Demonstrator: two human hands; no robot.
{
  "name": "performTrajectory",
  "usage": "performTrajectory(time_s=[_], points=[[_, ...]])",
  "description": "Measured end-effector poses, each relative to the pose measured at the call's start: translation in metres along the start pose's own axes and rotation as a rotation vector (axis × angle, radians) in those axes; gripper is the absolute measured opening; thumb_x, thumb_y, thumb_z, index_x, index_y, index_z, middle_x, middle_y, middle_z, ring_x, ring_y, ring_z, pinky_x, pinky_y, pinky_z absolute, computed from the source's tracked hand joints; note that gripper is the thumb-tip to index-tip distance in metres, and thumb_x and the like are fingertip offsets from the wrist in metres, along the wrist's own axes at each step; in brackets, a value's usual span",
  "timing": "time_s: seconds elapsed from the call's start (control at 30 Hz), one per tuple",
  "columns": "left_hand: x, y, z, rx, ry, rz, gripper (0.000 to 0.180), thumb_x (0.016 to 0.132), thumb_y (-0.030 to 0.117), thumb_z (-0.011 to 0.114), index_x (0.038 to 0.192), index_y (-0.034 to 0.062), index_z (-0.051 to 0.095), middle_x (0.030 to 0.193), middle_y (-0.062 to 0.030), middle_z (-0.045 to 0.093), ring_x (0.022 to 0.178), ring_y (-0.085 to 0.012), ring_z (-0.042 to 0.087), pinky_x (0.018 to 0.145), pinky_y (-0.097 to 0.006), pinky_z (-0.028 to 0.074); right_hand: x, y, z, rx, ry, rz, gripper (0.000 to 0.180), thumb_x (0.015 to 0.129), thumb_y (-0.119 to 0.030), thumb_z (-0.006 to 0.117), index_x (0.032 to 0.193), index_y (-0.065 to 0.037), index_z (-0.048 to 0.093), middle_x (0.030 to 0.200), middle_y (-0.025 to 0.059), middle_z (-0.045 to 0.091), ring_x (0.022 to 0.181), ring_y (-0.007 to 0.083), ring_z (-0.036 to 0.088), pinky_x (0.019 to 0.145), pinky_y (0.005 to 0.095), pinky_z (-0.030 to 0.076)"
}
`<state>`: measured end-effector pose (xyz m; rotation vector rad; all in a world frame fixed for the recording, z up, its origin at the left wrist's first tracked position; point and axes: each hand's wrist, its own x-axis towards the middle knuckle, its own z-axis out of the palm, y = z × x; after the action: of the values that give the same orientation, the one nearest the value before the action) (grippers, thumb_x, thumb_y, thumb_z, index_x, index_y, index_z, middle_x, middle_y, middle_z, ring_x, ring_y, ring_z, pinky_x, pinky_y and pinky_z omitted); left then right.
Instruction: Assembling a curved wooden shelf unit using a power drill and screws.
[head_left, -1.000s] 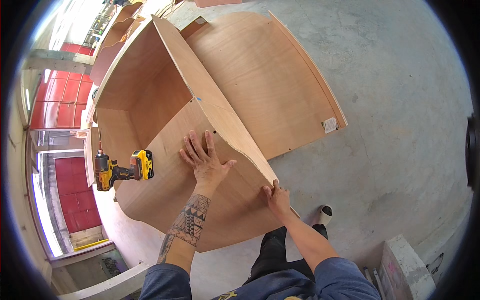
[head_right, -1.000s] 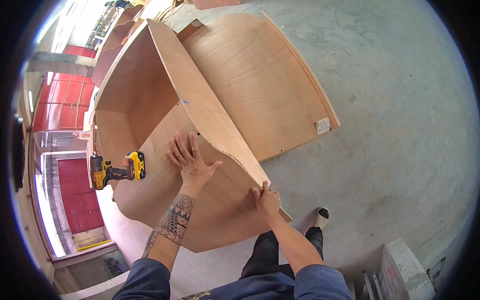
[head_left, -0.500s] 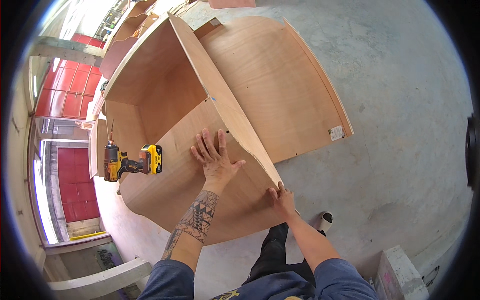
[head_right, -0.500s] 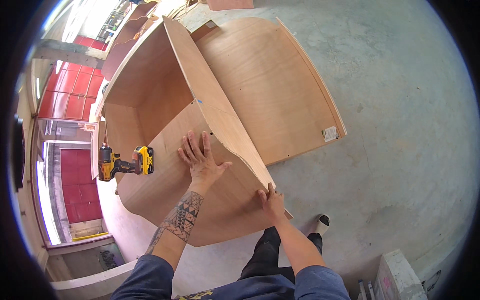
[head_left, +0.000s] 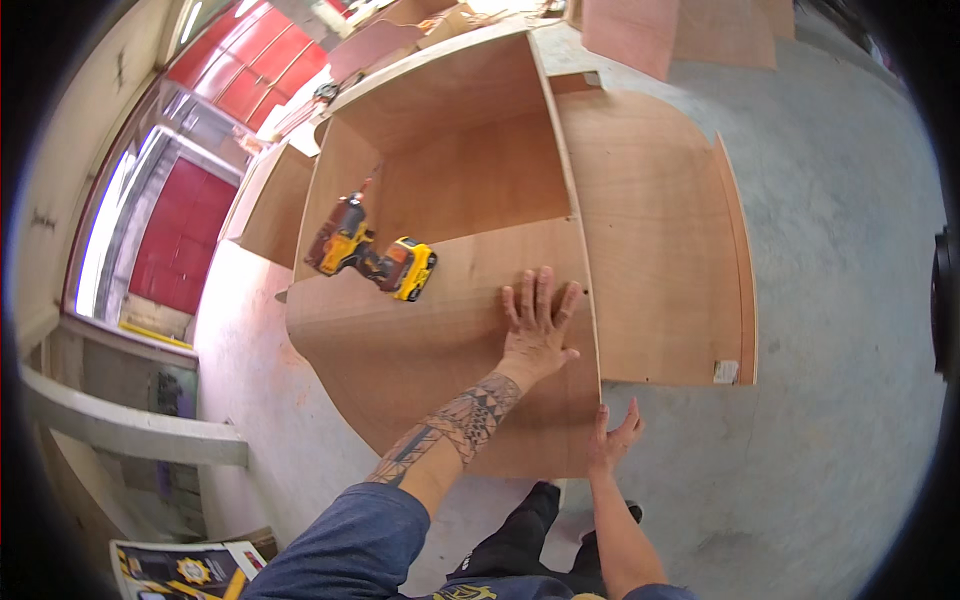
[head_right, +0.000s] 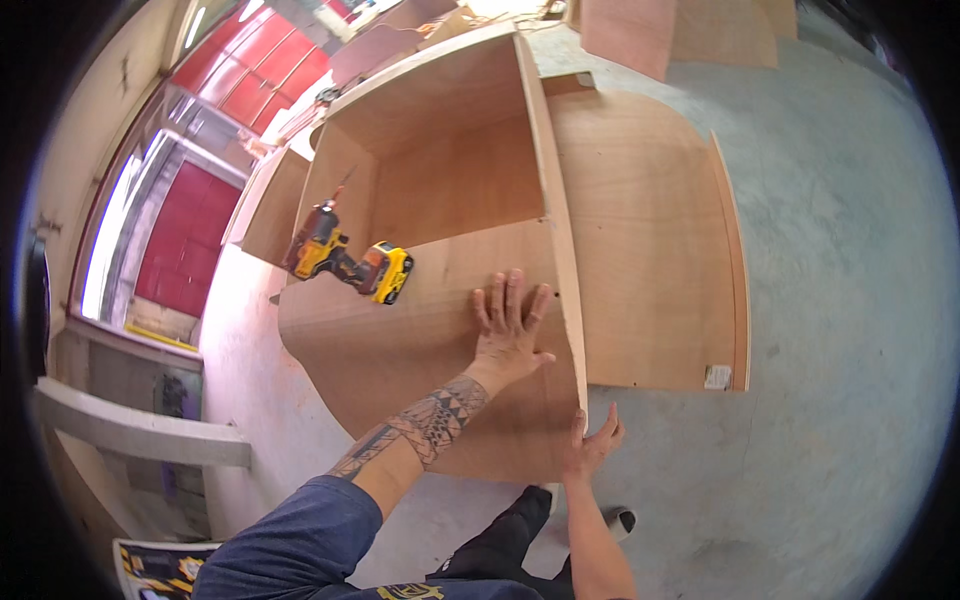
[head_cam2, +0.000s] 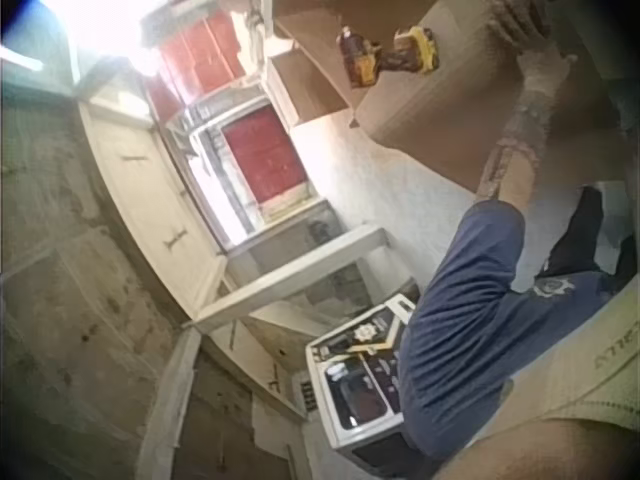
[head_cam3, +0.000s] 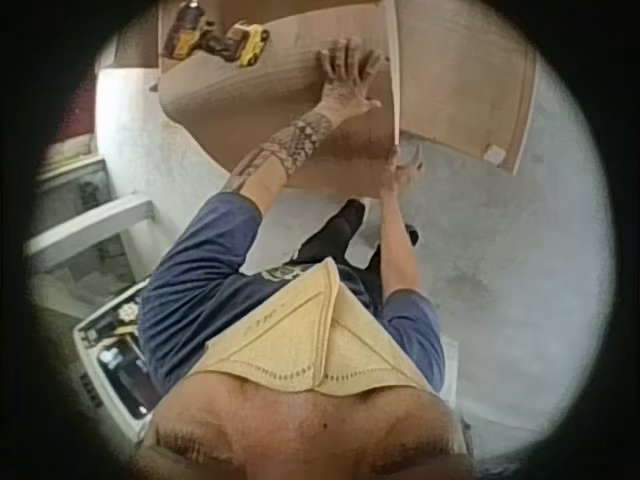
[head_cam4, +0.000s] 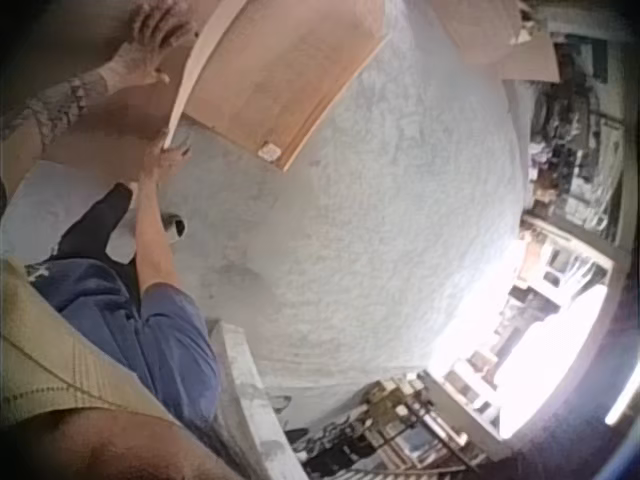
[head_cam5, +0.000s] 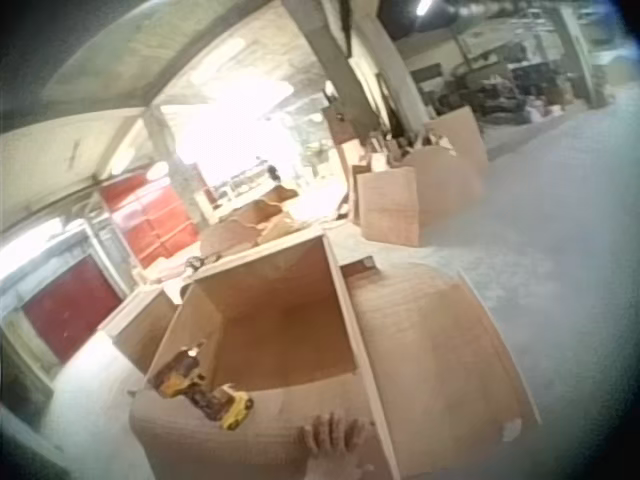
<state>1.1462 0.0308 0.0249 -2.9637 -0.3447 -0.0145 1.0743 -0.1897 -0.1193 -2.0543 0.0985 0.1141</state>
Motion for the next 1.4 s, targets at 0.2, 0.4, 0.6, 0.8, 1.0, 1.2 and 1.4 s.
performTrajectory(time_s=[0.2, 0.4, 0.6, 0.8, 1.0, 1.2, 1.4], points=[[-0.006, -0.007, 0.0, 0.139, 0.239, 0.006, 0.13, 0.081, 0.065, 0.084, 0.179, 0.0224, 0.011, 0.181, -0.0312, 0.0, 0.165, -0.056, -0.007, 0.126, -0.08, -0.002, 0.017, -0.274, -0.009, 0.385, -0.35, -0.647, 0.068, 0.094, -0.023, 0.083, 0.152, 0.002, 0.056, 0.14, 0.0237, 0.061, 0.13, 0.0406, 0.058, 0.115, 0.0505, 0.044], [-0.012, -0.002, 0.005, -0.067, -0.087, 0.015, 0.135, 0.081, 0.064, 0.085, 0.178, 0.0242, 0.0, 0.181, -0.0285, -0.007, 0.165, -0.0564, -0.009, 0.124, -0.082, -0.004, -0.009, -0.411, 0.148, 0.457, -0.835, -0.492, 0.113, 0.088, -0.02, 0.088, 0.171, 0.002, 0.015, 0.149, 0.0265, 0.055, 0.141, 0.0426, 0.054, 0.12, 0.0504, 0.04], [-0.004, 0.003, 0.005, -0.076, -0.036, 0.04, 0.138, 0.079, 0.064, 0.086, 0.178, 0.0243, -0.001, 0.181, -0.029, -0.008, 0.165, -0.0564, -0.009, 0.124, -0.083, -0.002, -0.047, -0.445, 0.226, 0.39, -0.407, -0.451, 0.1, 0.09, 0.0, 0.072, 0.172, -0.002, 0.014, 0.153, 0.0232, 0.054, 0.144, 0.0422, 0.051, 0.121, 0.0736, 0.021], [0.006, 0.012, 0.013, -0.119, -0.035, 0.071, 0.14, 0.078, 0.064, 0.087, 0.178, 0.0239, -0.002, 0.181, -0.0294, -0.007, 0.165, -0.0566, -0.008, 0.124, -0.083, -0.001, -0.002, -0.42, 0.194, 0.72, -0.411, -0.502, 0.086, 0.082, -0.002, 0.081, 0.16, -0.007, 0.044, 0.127, 0.0188, 0.068, 0.124, 0.0415, 0.061, 0.105, 0.0534, 0.043], [-0.002, -0.004, 0.006, -0.027, -0.024, 0.029, 0.143, 0.076, 0.066, 0.088, 0.178, 0.0215, -0.002, 0.181, -0.0299, -0.01, 0.165, -0.0566, -0.008, 0.125, -0.082, 0.0, 0.011, -0.431, 0.068, 0.796, -0.371, -0.747, 0.088, 0.072, -0.012, 0.09, 0.152, -0.008, 0.054, 0.119, 0.0194, 0.07, 0.115, 0.0398, 0.065, 0.104, 0.0479, 0.046], [-0.01, -0.019, 0.007, 0.013, 0.033, -0.021, 0.103, 0.101, 0.056, 0.065, 0.179, 0.021, 0.006, 0.184, -0.0245, 0.001, 0.167, -0.0527, 0.006, 0.132, -0.072, 0.007, 0.034, -0.348, -0.083, 0.789, -0.414, -0.801, 0.061, 0.088, -0.015, 0.077, 0.147, -0.01, 0.063, 0.114, 0.0155, 0.072, 0.11, 0.0361, 0.067, 0.096, 0.0432, 0.052], [-0.004, 0.019, -0.015, 0.01, 0.029, 0.027, 0.13, 0.081, 0.06, 0.087, 0.178, 0.0181, 0.011, 0.18, -0.0275, 0.008, 0.166, -0.0529, 0.007, 0.128, -0.076, 0.007, 0.016, -0.171, -0.148, 0.529, -0.433, -0.581, 0.057, 0.089, -0.018, 0.078, 0.144, -0.01, 0.067, 0.113, 0.0134, 0.075, 0.101, 0.0339, 0.069, 0.091, 0.0429, 0.054]])
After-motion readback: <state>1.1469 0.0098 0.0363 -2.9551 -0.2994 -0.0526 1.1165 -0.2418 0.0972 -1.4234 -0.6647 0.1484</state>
